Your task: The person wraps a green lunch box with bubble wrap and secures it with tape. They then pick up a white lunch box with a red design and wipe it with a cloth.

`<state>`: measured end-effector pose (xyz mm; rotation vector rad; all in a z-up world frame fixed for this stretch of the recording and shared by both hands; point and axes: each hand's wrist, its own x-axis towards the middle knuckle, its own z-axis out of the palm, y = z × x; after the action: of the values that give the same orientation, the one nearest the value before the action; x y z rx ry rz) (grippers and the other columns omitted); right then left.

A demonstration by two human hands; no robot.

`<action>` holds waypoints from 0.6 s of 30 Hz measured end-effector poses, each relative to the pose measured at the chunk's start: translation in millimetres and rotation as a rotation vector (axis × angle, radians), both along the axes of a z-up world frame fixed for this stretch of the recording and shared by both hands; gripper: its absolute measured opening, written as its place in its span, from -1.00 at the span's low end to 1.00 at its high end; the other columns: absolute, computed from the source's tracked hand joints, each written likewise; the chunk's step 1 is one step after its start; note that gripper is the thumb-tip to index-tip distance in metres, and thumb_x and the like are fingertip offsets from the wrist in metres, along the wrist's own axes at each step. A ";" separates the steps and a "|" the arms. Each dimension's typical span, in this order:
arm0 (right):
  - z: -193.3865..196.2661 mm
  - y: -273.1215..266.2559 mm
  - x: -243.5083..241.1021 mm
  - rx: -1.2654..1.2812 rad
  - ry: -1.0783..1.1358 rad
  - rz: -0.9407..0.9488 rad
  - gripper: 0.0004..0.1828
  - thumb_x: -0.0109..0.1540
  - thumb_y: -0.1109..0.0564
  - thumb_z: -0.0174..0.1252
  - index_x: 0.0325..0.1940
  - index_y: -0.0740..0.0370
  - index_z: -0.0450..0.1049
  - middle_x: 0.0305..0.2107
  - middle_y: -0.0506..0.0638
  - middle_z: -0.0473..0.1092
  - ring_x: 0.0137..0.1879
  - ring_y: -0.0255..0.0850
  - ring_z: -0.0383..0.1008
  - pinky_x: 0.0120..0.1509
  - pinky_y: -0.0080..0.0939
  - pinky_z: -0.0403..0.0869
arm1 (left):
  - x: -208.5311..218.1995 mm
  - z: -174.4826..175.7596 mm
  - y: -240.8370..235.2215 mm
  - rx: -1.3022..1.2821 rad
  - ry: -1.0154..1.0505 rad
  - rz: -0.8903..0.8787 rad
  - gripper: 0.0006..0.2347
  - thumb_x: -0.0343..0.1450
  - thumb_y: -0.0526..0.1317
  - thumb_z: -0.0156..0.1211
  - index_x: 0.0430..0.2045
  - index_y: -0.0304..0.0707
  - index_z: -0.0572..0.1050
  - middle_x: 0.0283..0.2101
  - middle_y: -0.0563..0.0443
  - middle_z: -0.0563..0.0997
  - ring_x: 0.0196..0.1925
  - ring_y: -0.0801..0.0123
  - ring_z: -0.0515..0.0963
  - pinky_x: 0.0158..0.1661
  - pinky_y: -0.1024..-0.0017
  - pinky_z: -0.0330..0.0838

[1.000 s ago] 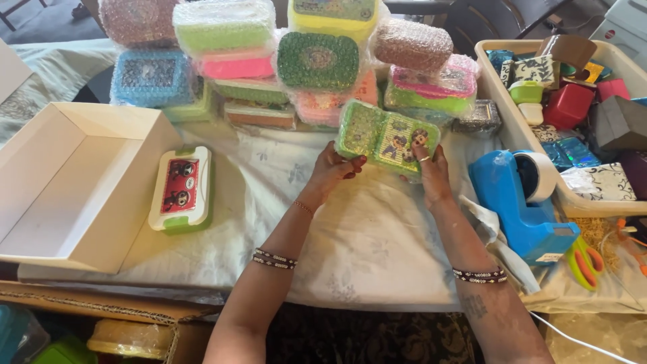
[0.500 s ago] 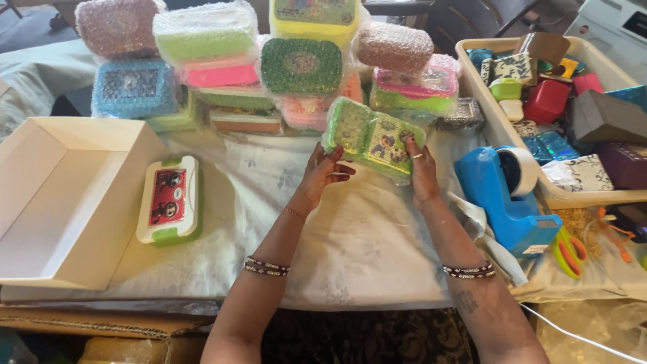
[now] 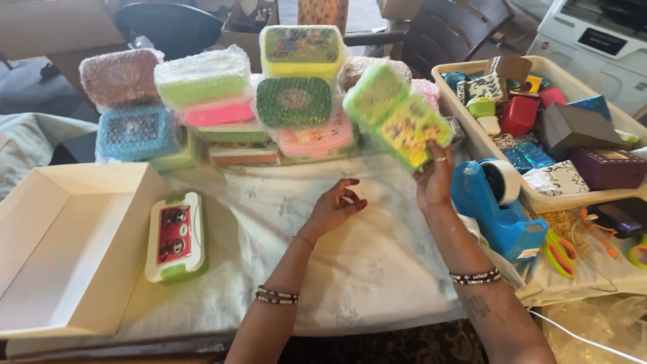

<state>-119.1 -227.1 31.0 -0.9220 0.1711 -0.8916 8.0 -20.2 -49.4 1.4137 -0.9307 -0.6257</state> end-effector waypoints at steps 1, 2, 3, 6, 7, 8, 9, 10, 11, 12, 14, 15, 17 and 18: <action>15.3 1.6 -1.6 -0.046 0.020 -0.090 -0.47 0.29 -0.11 0.20 0.31 -0.05 0.27 0.05 -0.12 0.42 0.14 -0.26 0.45 0.00 -0.19 0.48 | -5.2 5.2 3.0 0.103 -0.094 0.058 -0.46 0.36 -0.02 0.38 0.20 -0.18 0.38 -0.23 0.06 0.61 -0.38 0.48 0.51 -0.32 0.43 0.45; 28.3 -11.8 4.9 -0.047 0.019 -0.097 -0.47 0.29 -0.11 0.20 0.31 -0.05 0.27 0.05 -0.12 0.42 0.14 -0.26 0.45 0.00 -0.19 0.48 | -6.4 7.4 3.1 0.102 -0.095 0.051 -0.46 0.36 -0.02 0.38 0.20 -0.18 0.38 -0.23 0.06 0.61 -0.38 0.48 0.51 -0.32 0.43 0.45; 41.4 -25.3 12.3 -0.068 0.010 -0.202 -0.44 0.29 -0.11 0.23 0.32 -0.03 0.22 0.05 -0.10 0.42 0.12 -0.24 0.47 -0.13 -0.21 0.46 | -7.4 9.4 3.5 0.148 -0.186 0.082 -0.49 0.36 0.00 0.38 0.17 -0.16 0.41 -0.22 0.10 0.64 -0.34 0.51 0.58 -0.26 0.46 0.49; 75.4 -55.3 27.7 -0.115 -0.010 -0.335 -0.40 0.35 -0.09 0.27 0.36 0.02 0.15 0.04 -0.03 0.39 0.01 -0.19 0.38 -0.26 -0.23 0.38 | -8.2 9.3 3.9 0.185 -0.236 0.105 -0.52 0.35 0.02 0.37 0.12 -0.14 0.44 -0.20 0.11 0.66 -0.30 0.50 0.65 -0.21 0.46 0.53; 86.4 -63.3 32.8 -0.137 -0.023 -0.360 -0.39 0.39 -0.09 0.28 0.38 0.05 0.12 0.03 0.03 0.36 -0.08 -0.14 0.27 -0.27 -0.24 0.33 | -7.3 9.0 4.3 0.176 -0.197 0.100 -0.52 0.35 0.01 0.36 0.11 -0.14 0.45 -0.20 0.08 0.66 -0.29 0.46 0.65 -0.22 0.44 0.54; 90.5 -75.5 39.3 -0.138 -0.024 -0.360 -0.39 0.39 -0.09 0.28 0.38 0.05 0.12 0.03 0.03 0.36 -0.08 -0.14 0.27 -0.27 -0.24 0.33 | -8.4 9.8 4.9 0.175 -0.198 0.100 -0.52 0.35 0.01 0.36 0.11 -0.14 0.45 -0.20 0.08 0.66 -0.29 0.46 0.65 -0.22 0.44 0.54; 94.9 -87.8 45.6 -0.198 -0.009 -0.435 -0.38 0.36 -0.08 0.27 0.35 0.05 0.11 0.10 -0.02 0.33 0.07 -0.19 0.36 -0.18 -0.17 0.51 | -9.5 10.9 5.3 0.191 -0.219 0.111 -0.53 0.35 0.01 0.35 0.10 -0.14 0.46 -0.20 0.08 0.67 -0.29 0.45 0.66 -0.21 0.43 0.54; 99.6 -100.4 51.8 -0.260 0.005 -0.509 -0.38 0.32 -0.07 0.25 0.32 0.05 0.09 0.17 -0.09 0.32 0.22 -0.23 0.45 -0.09 -0.10 0.69 | -10.6 12.3 5.6 0.206 -0.240 0.122 -0.54 0.35 0.02 0.34 0.09 -0.14 0.47 -0.21 0.07 0.67 -0.28 0.44 0.67 -0.20 0.43 0.55; 84.8 -129.7 61.9 -0.261 0.002 -0.511 -0.38 0.32 -0.07 0.25 0.32 0.05 0.09 0.17 -0.09 0.32 0.22 -0.23 0.45 -0.09 -0.10 0.69 | -11.5 13.6 5.8 0.203 -0.243 0.121 -0.54 0.35 0.02 0.34 0.09 -0.14 0.47 -0.21 0.07 0.67 -0.28 0.44 0.67 -0.20 0.43 0.55; 70.3 -159.1 72.0 -0.280 -0.076 -0.531 -0.37 0.35 -0.02 0.33 0.35 0.12 0.14 0.21 0.00 0.34 0.26 -0.17 0.45 0.06 -0.10 0.64 | -12.2 15.1 6.0 0.213 -0.279 0.130 -0.55 0.36 0.02 0.34 0.08 -0.13 0.48 -0.20 0.07 0.67 -0.27 0.43 0.68 -0.19 0.42 0.55; 56.6 -192.4 82.7 -0.302 -0.153 -0.552 -0.36 0.38 0.04 0.40 0.39 0.19 0.19 0.26 0.08 0.37 0.30 -0.11 0.45 0.22 -0.11 0.59 | -14.6 15.9 6.0 0.219 -0.314 0.138 -0.56 0.36 0.02 0.33 0.07 -0.12 0.48 -0.20 0.07 0.67 -0.26 0.42 0.69 -0.18 0.41 0.55; 58.9 -196.6 84.9 -0.269 -0.073 -0.589 -0.34 0.33 0.04 0.40 0.37 0.20 0.20 0.24 0.07 0.38 0.28 -0.13 0.47 0.25 -0.14 0.58 | -15.1 16.3 5.2 0.233 -0.328 0.146 -0.58 0.36 0.02 0.33 0.06 -0.11 0.49 -0.19 0.07 0.67 -0.25 0.40 0.68 -0.17 0.40 0.55; 63.4 -200.0 88.2 -0.240 0.007 -0.623 -0.33 0.29 0.04 0.41 0.34 0.20 0.20 0.21 0.06 0.39 0.26 -0.15 0.49 0.27 -0.16 0.58 | -17.2 18.5 4.9 0.244 -0.340 0.156 -0.59 0.37 0.02 0.32 0.05 -0.09 0.49 -0.19 0.06 0.67 -0.24 0.38 0.68 -0.16 0.39 0.55; 65.6 -199.2 89.1 -0.107 0.106 -0.631 -0.30 0.22 0.03 0.40 0.31 0.18 0.19 0.16 0.06 0.40 0.18 -0.15 0.50 0.18 -0.14 0.59 | -18.9 20.2 5.3 0.269 -0.353 0.158 -0.60 0.37 0.02 0.32 0.05 -0.07 0.49 -0.19 0.06 0.68 -0.24 0.36 0.69 -0.16 0.37 0.55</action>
<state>-30.0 -426.4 96.6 -1.0335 0.5291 -1.4433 -10.8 -14.9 -29.2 1.8605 -1.0228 -0.3981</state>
